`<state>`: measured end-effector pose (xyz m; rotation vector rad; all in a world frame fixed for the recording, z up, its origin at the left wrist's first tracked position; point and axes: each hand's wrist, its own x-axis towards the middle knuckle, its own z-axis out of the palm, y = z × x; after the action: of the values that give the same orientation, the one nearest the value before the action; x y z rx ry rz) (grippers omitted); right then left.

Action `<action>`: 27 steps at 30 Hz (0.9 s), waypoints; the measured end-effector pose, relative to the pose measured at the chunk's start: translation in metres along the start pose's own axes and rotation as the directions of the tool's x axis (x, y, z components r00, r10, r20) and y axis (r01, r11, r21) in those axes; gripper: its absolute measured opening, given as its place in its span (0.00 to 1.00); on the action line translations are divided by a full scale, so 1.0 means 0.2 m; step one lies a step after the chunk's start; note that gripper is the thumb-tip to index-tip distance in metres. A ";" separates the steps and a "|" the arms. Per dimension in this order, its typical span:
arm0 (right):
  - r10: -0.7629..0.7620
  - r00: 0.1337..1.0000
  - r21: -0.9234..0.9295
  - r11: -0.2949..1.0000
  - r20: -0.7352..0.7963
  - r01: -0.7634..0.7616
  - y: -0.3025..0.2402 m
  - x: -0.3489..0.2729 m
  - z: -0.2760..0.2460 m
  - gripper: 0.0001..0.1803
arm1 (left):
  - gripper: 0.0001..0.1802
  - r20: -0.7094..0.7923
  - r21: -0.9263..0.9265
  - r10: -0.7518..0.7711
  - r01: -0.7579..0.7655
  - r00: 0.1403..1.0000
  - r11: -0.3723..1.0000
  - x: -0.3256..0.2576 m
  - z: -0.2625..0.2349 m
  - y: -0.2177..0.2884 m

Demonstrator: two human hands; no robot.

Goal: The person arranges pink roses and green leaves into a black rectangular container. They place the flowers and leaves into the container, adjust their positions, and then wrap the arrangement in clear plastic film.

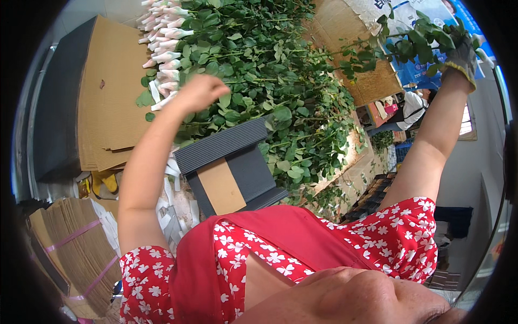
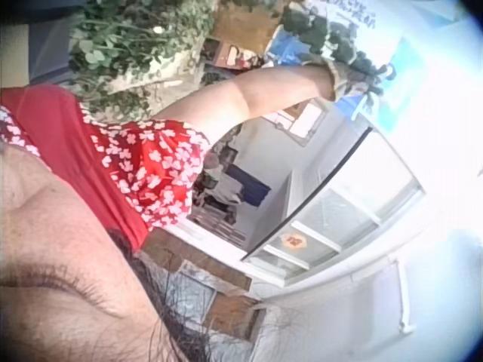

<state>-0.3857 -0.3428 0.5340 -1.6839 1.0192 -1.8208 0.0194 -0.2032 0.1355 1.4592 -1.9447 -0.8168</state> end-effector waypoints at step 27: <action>0.053 0.718 -0.486 0.770 0.694 0.412 0.41 -0.87 0.43 0.19 | 0.12 0.132 0.021 -0.120 0.118 0.984 0.993 -0.23 0.13 -0.21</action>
<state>-0.2887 -0.2814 0.3574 -2.6591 1.1746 -0.7786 0.0368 -0.1641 0.0841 1.5774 -1.9777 -0.9791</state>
